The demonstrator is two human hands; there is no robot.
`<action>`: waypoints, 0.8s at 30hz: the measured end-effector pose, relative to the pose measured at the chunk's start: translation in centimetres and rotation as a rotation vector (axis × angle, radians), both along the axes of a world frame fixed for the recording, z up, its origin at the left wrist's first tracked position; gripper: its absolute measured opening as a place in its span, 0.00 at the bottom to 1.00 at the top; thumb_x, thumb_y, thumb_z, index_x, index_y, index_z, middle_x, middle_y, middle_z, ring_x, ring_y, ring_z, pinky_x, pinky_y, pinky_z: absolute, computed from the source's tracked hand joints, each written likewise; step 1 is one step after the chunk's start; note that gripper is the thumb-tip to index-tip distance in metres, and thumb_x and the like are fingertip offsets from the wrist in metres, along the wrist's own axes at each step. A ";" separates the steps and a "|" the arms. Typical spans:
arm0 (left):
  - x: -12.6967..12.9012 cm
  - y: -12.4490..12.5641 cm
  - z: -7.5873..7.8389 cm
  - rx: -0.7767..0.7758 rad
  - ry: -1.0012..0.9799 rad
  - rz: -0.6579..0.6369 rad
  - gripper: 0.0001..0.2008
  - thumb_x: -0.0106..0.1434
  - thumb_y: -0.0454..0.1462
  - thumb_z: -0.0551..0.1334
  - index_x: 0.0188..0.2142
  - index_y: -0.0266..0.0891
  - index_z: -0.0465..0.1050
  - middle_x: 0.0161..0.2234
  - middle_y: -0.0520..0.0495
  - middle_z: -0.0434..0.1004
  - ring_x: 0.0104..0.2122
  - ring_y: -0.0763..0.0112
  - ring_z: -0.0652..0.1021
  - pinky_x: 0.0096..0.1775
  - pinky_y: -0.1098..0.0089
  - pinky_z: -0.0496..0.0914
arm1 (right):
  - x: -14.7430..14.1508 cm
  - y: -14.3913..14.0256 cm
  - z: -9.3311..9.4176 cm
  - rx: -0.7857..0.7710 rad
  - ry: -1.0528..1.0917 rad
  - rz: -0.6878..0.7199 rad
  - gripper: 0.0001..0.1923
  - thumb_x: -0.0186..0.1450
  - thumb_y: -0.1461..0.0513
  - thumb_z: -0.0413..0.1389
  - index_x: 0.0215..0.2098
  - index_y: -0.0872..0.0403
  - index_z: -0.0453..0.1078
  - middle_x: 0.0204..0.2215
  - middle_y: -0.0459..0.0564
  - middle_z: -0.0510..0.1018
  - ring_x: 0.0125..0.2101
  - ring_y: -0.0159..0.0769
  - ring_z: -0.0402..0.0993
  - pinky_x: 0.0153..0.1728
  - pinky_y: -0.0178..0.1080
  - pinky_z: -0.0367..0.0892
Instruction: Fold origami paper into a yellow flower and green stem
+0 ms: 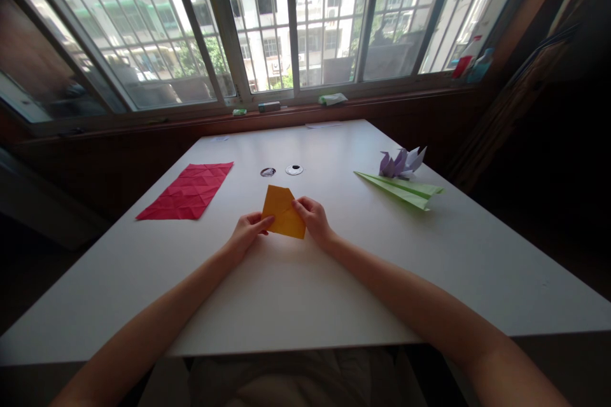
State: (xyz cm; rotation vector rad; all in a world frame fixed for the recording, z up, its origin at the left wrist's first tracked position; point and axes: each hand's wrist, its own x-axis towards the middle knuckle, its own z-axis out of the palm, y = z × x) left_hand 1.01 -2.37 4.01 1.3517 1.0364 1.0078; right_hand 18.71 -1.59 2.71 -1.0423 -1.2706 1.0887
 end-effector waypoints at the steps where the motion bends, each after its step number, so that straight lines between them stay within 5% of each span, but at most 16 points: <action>1: 0.0 0.0 -0.1 -0.002 -0.012 0.019 0.15 0.49 0.44 0.63 0.30 0.35 0.74 0.28 0.46 0.75 0.27 0.73 0.71 0.28 0.73 0.63 | 0.0 0.0 0.0 0.004 0.007 0.007 0.15 0.55 0.50 0.53 0.24 0.55 0.64 0.20 0.44 0.67 0.21 0.30 0.63 0.21 0.33 0.59; 12: 0.0 0.6 -0.5 -0.084 -0.196 0.176 0.15 0.47 0.44 0.64 0.30 0.34 0.73 0.28 0.46 0.74 0.28 0.73 0.72 0.29 0.74 0.63 | 0.1 -0.5 0.9 0.036 -0.042 0.066 0.16 0.57 0.52 0.51 0.19 0.55 0.62 0.13 0.42 0.64 0.16 0.26 0.59 0.19 0.31 0.55; 18: 0.1 0.5 -0.4 -0.060 -0.182 0.169 0.15 0.47 0.44 0.64 0.30 0.34 0.72 0.28 0.47 0.74 0.28 0.73 0.72 0.30 0.73 0.63 | 0.0 -1.0 1.7 -0.045 -0.036 0.264 0.13 0.53 0.54 0.56 0.26 0.57 0.66 0.17 0.43 0.68 0.18 0.26 0.62 0.21 0.31 0.58; 24: 0.1 0.4 -0.5 -0.029 -0.158 0.130 0.15 0.49 0.44 0.63 0.31 0.35 0.71 0.28 0.47 0.73 0.27 0.73 0.73 0.31 0.72 0.63 | -0.1 -1.0 1.8 -0.054 -0.019 0.249 0.13 0.51 0.55 0.58 0.26 0.58 0.67 0.17 0.43 0.68 0.18 0.26 0.63 0.21 0.31 0.59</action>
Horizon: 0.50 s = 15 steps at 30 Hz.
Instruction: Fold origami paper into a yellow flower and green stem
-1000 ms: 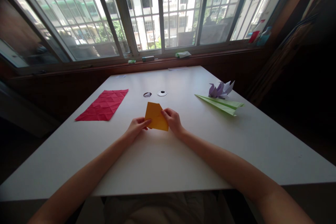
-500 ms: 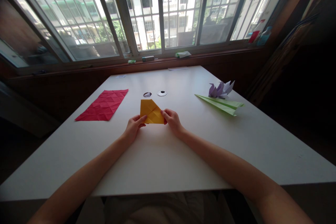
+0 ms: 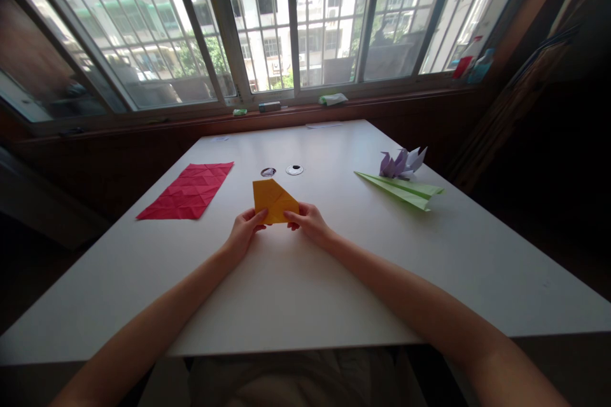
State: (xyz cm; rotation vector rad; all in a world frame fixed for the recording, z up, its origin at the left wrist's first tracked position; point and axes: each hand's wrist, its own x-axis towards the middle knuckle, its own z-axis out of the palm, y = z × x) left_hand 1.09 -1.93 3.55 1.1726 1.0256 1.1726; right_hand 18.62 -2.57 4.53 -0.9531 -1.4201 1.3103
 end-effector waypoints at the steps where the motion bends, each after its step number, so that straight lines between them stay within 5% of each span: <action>1: 0.0 0.0 0.0 0.002 0.001 -0.003 0.15 0.49 0.44 0.62 0.31 0.35 0.71 0.29 0.47 0.73 0.27 0.73 0.73 0.31 0.72 0.63 | 0.0 0.1 -0.1 0.006 0.001 0.001 0.14 0.51 0.55 0.58 0.27 0.58 0.67 0.17 0.43 0.68 0.18 0.26 0.63 0.21 0.31 0.60; 10: -0.2 -0.1 0.3 -0.019 0.084 -0.105 0.16 0.48 0.45 0.63 0.32 0.35 0.72 0.29 0.46 0.74 0.27 0.72 0.72 0.30 0.73 0.63 | 0.0 0.8 -0.9 -0.036 0.094 -0.199 0.14 0.53 0.53 0.54 0.32 0.54 0.64 0.30 0.46 0.72 0.29 0.31 0.69 0.27 0.33 0.64; 15: -0.1 -0.3 0.7 -0.033 0.156 -0.266 0.15 0.45 0.43 0.65 0.30 0.33 0.73 0.26 0.48 0.74 0.26 0.72 0.71 0.28 0.74 0.61 | 0.1 1.1 -1.3 -0.066 0.222 -0.145 0.17 0.50 0.57 0.58 0.37 0.53 0.63 0.33 0.47 0.73 0.32 0.33 0.70 0.31 0.35 0.65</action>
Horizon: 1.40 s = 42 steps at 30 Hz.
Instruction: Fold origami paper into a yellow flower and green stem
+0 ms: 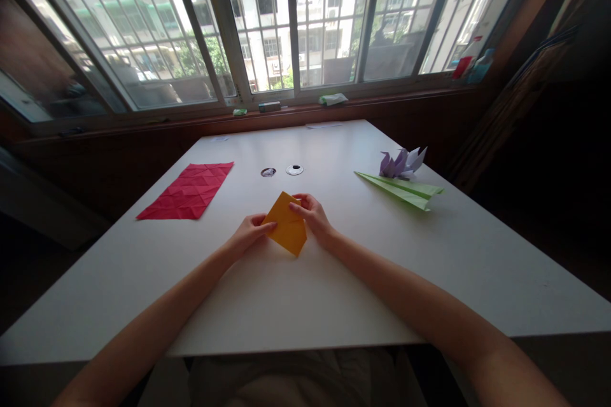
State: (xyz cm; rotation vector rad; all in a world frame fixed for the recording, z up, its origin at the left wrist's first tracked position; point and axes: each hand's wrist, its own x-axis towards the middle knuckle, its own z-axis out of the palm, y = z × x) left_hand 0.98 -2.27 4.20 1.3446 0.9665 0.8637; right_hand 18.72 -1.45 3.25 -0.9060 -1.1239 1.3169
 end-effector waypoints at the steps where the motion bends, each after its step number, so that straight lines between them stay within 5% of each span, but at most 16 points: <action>1: 0.0 0.0 0.0 0.000 -0.001 -0.001 0.15 0.45 0.43 0.65 0.29 0.33 0.73 0.25 0.49 0.74 0.25 0.72 0.71 0.27 0.74 0.60 | 0.1 0.1 -0.1 0.002 0.010 0.010 0.18 0.50 0.58 0.59 0.37 0.53 0.62 0.32 0.46 0.73 0.31 0.33 0.70 0.31 0.35 0.65; 8: 0.1 0.1 -0.3 -0.027 -0.076 0.152 0.17 0.48 0.44 0.63 0.33 0.34 0.72 0.31 0.44 0.75 0.30 0.69 0.73 0.31 0.72 0.64 | 0.1 0.1 -0.6 0.091 -0.128 -0.035 0.17 0.52 0.61 0.56 0.39 0.52 0.60 0.33 0.47 0.73 0.32 0.35 0.70 0.32 0.38 0.65; 15: 0.0 0.0 -0.2 -0.043 -0.037 0.036 0.15 0.48 0.43 0.63 0.32 0.33 0.71 0.29 0.45 0.74 0.27 0.70 0.73 0.29 0.72 0.64 | -0.2 -0.7 0.1 0.461 -0.691 -0.360 0.22 0.52 0.65 0.53 0.47 0.52 0.62 0.45 0.52 0.69 0.47 0.41 0.62 0.48 0.46 0.58; 22: -0.1 -0.1 -0.1 0.002 -0.028 -0.033 0.16 0.48 0.44 0.63 0.32 0.33 0.72 0.28 0.47 0.74 0.27 0.71 0.72 0.28 0.74 0.63 | -0.6 -1.3 0.4 0.578 -0.923 -0.265 0.07 0.58 0.61 0.51 0.31 0.51 0.72 0.30 0.50 0.75 0.40 0.41 0.66 0.45 0.46 0.57; 26: 0.0 -0.1 -0.3 -0.019 -0.069 -0.018 0.17 0.49 0.45 0.63 0.34 0.33 0.72 0.30 0.46 0.74 0.28 0.70 0.72 0.29 0.73 0.64 | -0.7 -1.4 0.3 0.530 -0.918 -0.304 0.06 0.57 0.60 0.52 0.29 0.53 0.71 0.27 0.51 0.74 0.35 0.40 0.66 0.40 0.44 0.61; 34: 0.0 0.0 -0.2 -0.029 -0.030 -0.022 0.21 0.47 0.47 0.63 0.35 0.33 0.72 0.30 0.45 0.74 0.28 0.69 0.73 0.28 0.73 0.64 | -0.6 -1.6 0.5 0.368 -0.674 -0.104 0.09 0.58 0.60 0.50 0.37 0.51 0.66 0.27 0.46 0.72 0.28 0.33 0.69 0.30 0.36 0.64; 42: 0.1 -0.1 -0.2 -0.047 -0.047 0.033 0.18 0.48 0.47 0.63 0.32 0.34 0.71 0.27 0.48 0.73 0.26 0.71 0.72 0.28 0.74 0.64 | -0.5 -1.3 0.2 0.355 -0.616 -0.230 0.05 0.57 0.60 0.49 0.29 0.53 0.63 0.27 0.46 0.71 0.29 0.34 0.69 0.31 0.37 0.64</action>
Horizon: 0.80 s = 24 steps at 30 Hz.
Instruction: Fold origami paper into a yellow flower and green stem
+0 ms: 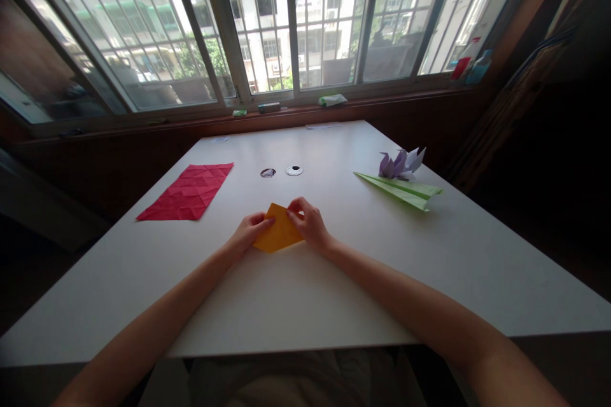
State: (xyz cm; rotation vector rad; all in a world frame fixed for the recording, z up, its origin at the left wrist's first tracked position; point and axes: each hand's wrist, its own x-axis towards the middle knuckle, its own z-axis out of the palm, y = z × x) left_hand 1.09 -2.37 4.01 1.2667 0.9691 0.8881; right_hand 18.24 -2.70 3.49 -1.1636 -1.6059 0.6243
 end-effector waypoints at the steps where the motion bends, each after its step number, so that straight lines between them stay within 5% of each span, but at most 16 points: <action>1: 0.0 0.0 0.0 0.002 0.002 -0.003 0.18 0.48 0.47 0.63 0.32 0.34 0.71 0.27 0.48 0.73 0.26 0.71 0.72 0.28 0.73 0.64 | 0.0 0.0 0.0 0.018 -0.029 -0.007 0.04 0.57 0.60 0.49 0.29 0.53 0.63 0.28 0.46 0.71 0.30 0.34 0.68 0.32 0.37 0.64; 9: 0.0 0.2 -0.1 0.044 0.054 -0.020 0.18 0.47 0.48 0.62 0.27 0.34 0.70 0.23 0.50 0.69 0.23 0.74 0.69 0.24 0.75 0.61 | -0.1 -0.2 -0.3 0.139 -0.244 -0.024 0.05 0.57 0.66 0.46 0.29 0.52 0.63 0.27 0.47 0.71 0.29 0.34 0.66 0.32 0.37 0.62; 24: 0.2 0.2 0.1 -0.041 -0.024 0.029 0.22 0.46 0.52 0.62 0.28 0.33 0.70 0.23 0.50 0.70 0.23 0.75 0.69 0.25 0.75 0.61 | -0.2 -0.3 -0.1 0.029 -0.137 0.137 0.05 0.59 0.62 0.48 0.33 0.53 0.63 0.27 0.46 0.71 0.28 0.32 0.68 0.30 0.35 0.62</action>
